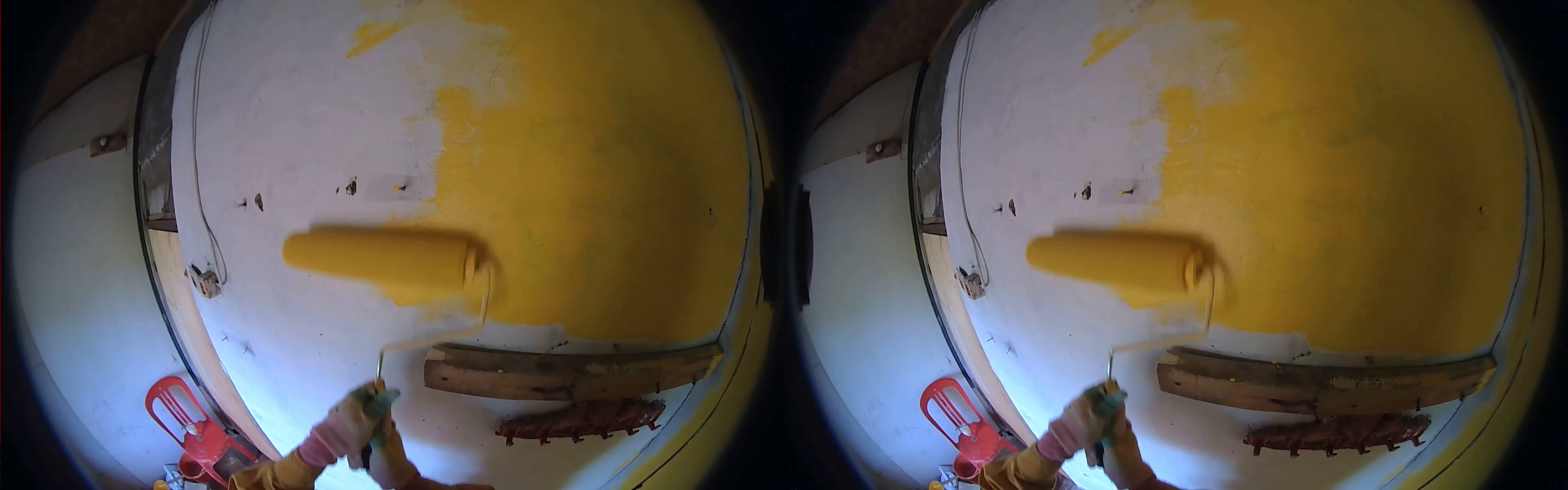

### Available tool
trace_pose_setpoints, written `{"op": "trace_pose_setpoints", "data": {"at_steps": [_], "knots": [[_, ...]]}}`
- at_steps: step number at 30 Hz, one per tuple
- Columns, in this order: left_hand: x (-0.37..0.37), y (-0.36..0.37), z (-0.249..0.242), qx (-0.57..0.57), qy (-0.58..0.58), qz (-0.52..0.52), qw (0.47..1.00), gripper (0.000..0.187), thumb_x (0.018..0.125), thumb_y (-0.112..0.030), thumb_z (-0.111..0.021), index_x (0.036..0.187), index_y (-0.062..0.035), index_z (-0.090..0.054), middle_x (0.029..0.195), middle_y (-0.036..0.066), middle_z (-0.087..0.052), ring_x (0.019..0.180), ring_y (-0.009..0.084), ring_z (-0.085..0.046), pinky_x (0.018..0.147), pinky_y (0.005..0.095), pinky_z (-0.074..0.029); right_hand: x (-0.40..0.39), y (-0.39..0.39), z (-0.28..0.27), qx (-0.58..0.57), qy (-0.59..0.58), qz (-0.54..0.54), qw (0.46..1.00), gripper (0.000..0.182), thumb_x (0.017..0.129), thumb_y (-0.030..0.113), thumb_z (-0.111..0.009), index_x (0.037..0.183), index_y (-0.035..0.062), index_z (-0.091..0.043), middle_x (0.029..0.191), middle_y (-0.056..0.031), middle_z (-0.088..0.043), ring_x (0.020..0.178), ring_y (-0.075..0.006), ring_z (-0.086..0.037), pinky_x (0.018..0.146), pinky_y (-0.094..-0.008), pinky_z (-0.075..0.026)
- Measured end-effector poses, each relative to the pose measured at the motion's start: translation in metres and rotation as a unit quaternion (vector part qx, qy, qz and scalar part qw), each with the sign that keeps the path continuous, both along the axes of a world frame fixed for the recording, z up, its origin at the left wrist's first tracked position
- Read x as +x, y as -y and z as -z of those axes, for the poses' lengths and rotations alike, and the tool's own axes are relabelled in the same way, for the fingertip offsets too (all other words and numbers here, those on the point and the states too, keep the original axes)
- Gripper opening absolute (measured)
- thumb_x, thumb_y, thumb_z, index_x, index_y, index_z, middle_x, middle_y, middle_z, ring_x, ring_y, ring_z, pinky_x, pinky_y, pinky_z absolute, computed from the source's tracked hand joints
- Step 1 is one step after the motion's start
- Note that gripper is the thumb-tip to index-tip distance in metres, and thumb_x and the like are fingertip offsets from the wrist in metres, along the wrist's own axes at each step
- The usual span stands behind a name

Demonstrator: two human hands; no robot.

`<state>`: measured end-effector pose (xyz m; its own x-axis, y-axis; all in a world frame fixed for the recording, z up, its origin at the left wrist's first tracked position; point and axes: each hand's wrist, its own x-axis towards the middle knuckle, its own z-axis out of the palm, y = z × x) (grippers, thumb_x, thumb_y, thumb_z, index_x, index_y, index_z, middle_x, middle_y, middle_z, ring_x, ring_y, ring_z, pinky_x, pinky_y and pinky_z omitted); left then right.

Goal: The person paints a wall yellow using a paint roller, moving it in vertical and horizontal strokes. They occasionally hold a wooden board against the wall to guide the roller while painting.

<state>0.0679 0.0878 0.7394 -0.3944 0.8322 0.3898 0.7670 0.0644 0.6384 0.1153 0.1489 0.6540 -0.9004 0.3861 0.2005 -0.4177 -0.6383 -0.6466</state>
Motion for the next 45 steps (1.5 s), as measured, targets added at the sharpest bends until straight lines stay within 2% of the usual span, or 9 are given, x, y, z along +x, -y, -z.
{"op": "trace_pose_setpoints", "data": {"at_steps": [20,22,27,32,36,38,40,41,45], "knots": [[-0.021,-0.014,-0.038,0.030,0.250,0.060,0.966,0.008,0.087,-0.012,-0.051,0.089,-0.0053,-0.055,0.065,0.004,-0.056,0.053,0.0129,-0.054,0.050,0.0218,-0.046,-0.015,-0.010,-0.016,0.027,-0.024,-0.094,0.995,0.044,0.088,0.053,-0.035,0.104,0.0138,-0.046,0.071,-0.0028,-0.049,0.054,-0.0171,-0.048,0.043,-0.0290,-0.037],[-0.001,-0.004,-0.032,0.095,-0.115,-0.019,0.989,0.011,0.088,-0.016,-0.052,0.086,-0.0054,-0.054,0.061,0.005,-0.056,0.052,0.0123,-0.054,0.051,0.0231,-0.045,-0.019,-0.014,-0.013,-0.035,-0.003,-0.074,0.997,0.046,0.086,0.055,-0.037,0.104,0.0135,-0.046,0.071,-0.0031,-0.048,0.053,-0.0174,-0.048,0.045,-0.0291,-0.038],[0.000,-0.011,0.011,-0.112,0.195,-0.023,0.974,0.015,0.087,-0.013,-0.051,0.098,-0.0039,-0.056,0.072,0.004,-0.058,0.061,0.0129,-0.057,0.057,0.0244,-0.047,-0.021,0.000,0.070,0.242,-0.047,0.232,0.941,0.061,0.088,0.055,-0.032,0.117,0.0022,-0.037,0.089,-0.0012,-0.050,0.062,-0.0091,-0.048,0.050,-0.0224,-0.041],[-0.013,-0.016,-0.027,0.035,0.301,0.043,0.952,0.018,0.088,-0.020,-0.050,0.085,-0.0025,-0.056,0.060,0.005,-0.055,0.054,0.0127,-0.054,0.053,0.0245,-0.045,-0.016,-0.021,-0.004,0.025,-0.020,-0.083,0.996,0.044,0.084,0.055,-0.042,0.096,0.0122,-0.047,0.072,-0.0027,-0.049,0.058,-0.0159,-0.048,0.046,-0.0302,-0.038],[0.019,-0.011,-0.011,0.039,0.252,-0.007,0.967,0.025,0.087,-0.026,-0.053,0.076,-0.0036,-0.051,0.052,0.006,-0.053,0.047,0.0134,-0.052,0.047,0.0241,-0.043,0.005,-0.004,0.004,-0.064,-0.059,0.006,0.996,0.025,0.090,0.032,-0.047,0.097,0.0080,-0.047,0.072,-0.0001,-0.052,0.052,-0.0101,-0.050,0.043,-0.0262,-0.040],[0.018,-0.014,0.009,0.018,0.241,-0.004,0.970,0.023,0.087,-0.025,-0.052,0.076,-0.0041,-0.051,0.052,0.005,-0.053,0.049,0.0133,-0.054,0.047,0.0238,-0.044,0.017,0.001,0.032,0.273,0.010,0.243,0.931,0.063,0.088,0.056,-0.031,0.119,0.0019,-0.037,0.095,-0.0045,-0.050,0.067,-0.0109,-0.050,0.054,-0.0235,-0.042],[0.008,-0.019,0.028,0.078,-0.134,0.072,0.985,0.022,0.087,-0.023,-0.052,0.077,-0.0040,-0.051,0.053,0.005,-0.054,0.052,0.0136,-0.056,0.048,0.0242,-0.044,0.020,-0.002,0.042,0.274,0.052,0.242,0.929,0.067,0.087,0.058,-0.030,0.123,0.0015,-0.034,0.095,-0.0058,-0.050,0.067,-0.0093,-0.049,0.054,-0.0226,-0.042],[0.019,-0.022,0.010,0.048,0.332,0.061,0.940,0.022,0.088,-0.023,-0.050,0.078,-0.0039,-0.051,0.053,0.005,-0.054,0.053,0.0133,-0.056,0.049,0.0247,-0.045,0.020,-0.009,0.038,0.251,0.045,0.201,0.946,0.068,0.086,0.059,-0.029,0.121,0.0014,-0.035,0.089,-0.0060,-0.051,0.060,-0.0077,-0.047,0.049,-0.0213,-0.040],[0.015,-0.035,-0.021,0.130,0.211,0.110,0.963,0.025,0.088,-0.026,-0.051,0.075,-0.0049,-0.051,0.053,0.004,-0.053,0.050,0.0122,-0.053,0.048,0.0240,-0.044,0.023,-0.035,-0.017,0.138,-0.016,0.033,0.990,0.039,0.091,0.046,-0.035,0.101,0.0104,-0.046,0.071,-0.0026,-0.050,0.052,-0.0143,-0.049,0.042,-0.0261,-0.039]]}}
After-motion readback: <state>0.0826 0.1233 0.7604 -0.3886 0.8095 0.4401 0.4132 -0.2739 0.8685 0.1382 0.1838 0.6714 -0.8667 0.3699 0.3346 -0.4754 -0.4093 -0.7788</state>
